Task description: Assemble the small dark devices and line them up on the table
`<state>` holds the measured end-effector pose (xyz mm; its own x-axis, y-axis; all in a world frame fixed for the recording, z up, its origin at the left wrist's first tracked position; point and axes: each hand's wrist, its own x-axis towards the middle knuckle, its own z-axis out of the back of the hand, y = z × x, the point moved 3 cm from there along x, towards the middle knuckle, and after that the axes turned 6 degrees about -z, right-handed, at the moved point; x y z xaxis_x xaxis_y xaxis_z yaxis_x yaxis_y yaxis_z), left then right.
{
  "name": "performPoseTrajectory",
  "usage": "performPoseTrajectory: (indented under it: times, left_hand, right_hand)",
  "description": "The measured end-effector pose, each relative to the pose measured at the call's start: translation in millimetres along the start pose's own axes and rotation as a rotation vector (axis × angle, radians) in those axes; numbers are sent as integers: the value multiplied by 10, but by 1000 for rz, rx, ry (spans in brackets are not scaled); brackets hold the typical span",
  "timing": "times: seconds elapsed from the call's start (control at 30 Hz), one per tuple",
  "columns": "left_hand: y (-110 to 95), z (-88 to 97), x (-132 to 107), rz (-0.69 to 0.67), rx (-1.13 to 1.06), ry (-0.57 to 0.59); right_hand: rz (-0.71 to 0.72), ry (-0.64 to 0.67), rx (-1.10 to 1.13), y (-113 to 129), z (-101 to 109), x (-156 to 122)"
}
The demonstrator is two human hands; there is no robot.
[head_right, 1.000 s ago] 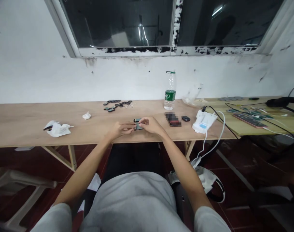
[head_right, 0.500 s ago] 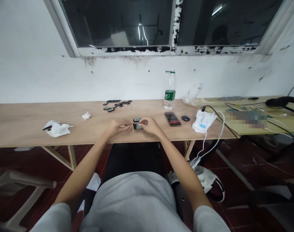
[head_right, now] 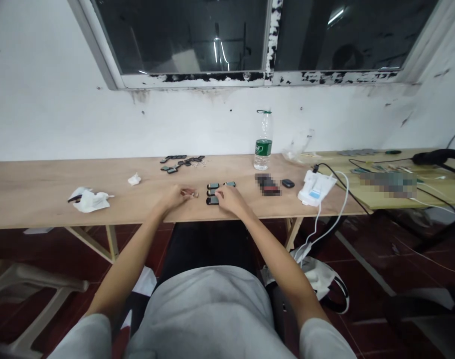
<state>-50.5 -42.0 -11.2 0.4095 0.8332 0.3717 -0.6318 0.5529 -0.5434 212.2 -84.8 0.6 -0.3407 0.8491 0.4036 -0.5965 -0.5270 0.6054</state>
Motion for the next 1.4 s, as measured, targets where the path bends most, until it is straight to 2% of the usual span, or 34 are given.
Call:
performPoseTrajectory:
  times: [0.17, 0.33, 0.47, 0.63, 0.77, 0.9, 1.0, 1.1, 1.2, 1.33, 1.4]
  left_hand:
    - [-57, -9, 5, -22, -2, 26]
    - [-55, -26, 10, 7, 8, 49]
    - [-80, -1, 1, 4, 36, 55]
    - [-141, 54, -19, 0, -20, 49]
    - [-200, 81, -38, 2, -60, 33]
    - [-248, 101, -44, 13, -9, 41]
    - [-303, 112, -30, -24, 45, 38]
    - [-419, 88, -14, -121, 79, 9]
    - [-594, -10, -9, -262, 71, 35]
    - [-750, -161, -3, -391, 71, 88]
    - [-729, -183, 9, -401, 113, 59]
  right_hand:
    - [-45, -127, -116, -282, 212, 10]
    - [-20, -72, -105, -477, 313, -4]
    - [-67, -24, -190, -561, 304, -19]
    - [-142, -57, -300, -648, 374, -26]
    - [-183, -45, -304, -721, 430, -31]
    - [-191, -58, -303, -789, 443, -32]
    - [-168, -38, -274, -797, 431, -25]
    - [-168, -19, -241, -797, 467, -23]
    - [-188, -116, -214, -863, 637, -51]
    - [-287, -294, -201, -1130, 1023, -192]
    - [-373, -284, -219, -1297, 1188, -288]
